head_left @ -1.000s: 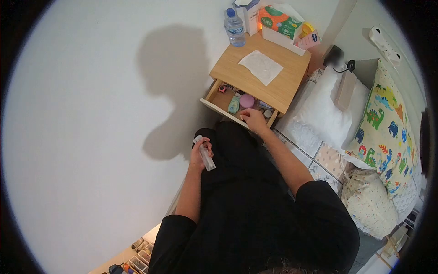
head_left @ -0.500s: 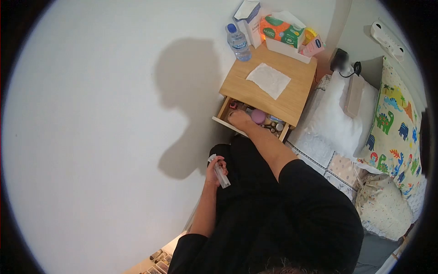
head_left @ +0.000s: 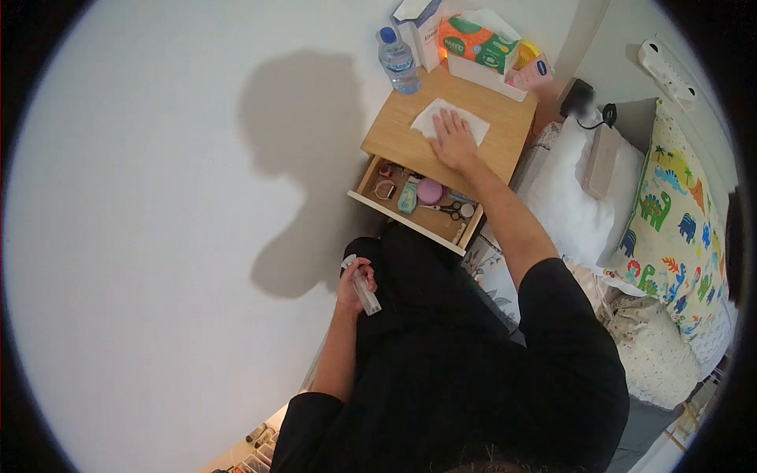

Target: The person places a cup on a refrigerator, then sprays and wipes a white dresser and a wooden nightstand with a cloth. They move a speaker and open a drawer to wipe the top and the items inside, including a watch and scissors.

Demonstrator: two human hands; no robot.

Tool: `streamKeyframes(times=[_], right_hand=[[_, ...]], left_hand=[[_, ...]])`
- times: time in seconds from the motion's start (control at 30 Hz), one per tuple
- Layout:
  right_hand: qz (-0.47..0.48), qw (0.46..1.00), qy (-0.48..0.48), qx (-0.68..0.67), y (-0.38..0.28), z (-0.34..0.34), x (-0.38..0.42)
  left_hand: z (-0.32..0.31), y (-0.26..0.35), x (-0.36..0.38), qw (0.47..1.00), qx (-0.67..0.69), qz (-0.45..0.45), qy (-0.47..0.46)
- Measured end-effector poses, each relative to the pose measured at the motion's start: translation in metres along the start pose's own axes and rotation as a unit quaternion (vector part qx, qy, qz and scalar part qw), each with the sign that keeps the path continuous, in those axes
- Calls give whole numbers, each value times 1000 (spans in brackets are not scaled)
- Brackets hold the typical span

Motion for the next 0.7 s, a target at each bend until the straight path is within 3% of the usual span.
streamKeyframes(times=[0.13,0.2,0.3,0.47,0.53,0.7], right_hand=[[77,997,26,1,-44,-2,43],[163,985,35,-39,-65,-3,67],[179,981,39,-63,-52,13,111],[133,990,6,-57,12,25,138],[67,997,38,8,46,35,112],[-90,994,51,20,129,33,21]], left_hand=[[2,-7,1,1000,0,16,21],[-1,-4,-3,1000,-10,17,18],[4,-2,2,998,-34,15,41],[15,-3,-4,999,-11,9,43],[12,-2,-4,999,-10,2,36],[7,1,-3,999,-14,-4,36]])
Point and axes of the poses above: each hand's wrist, its own x-axis away from the middle knuckle, its own z-axis out of the back of the hand, y = z × x, the point moved 10 cm from there along -x, towards the middle knuckle, and after that the axes turned 9 degrees about -z, right-handed, at the moved point
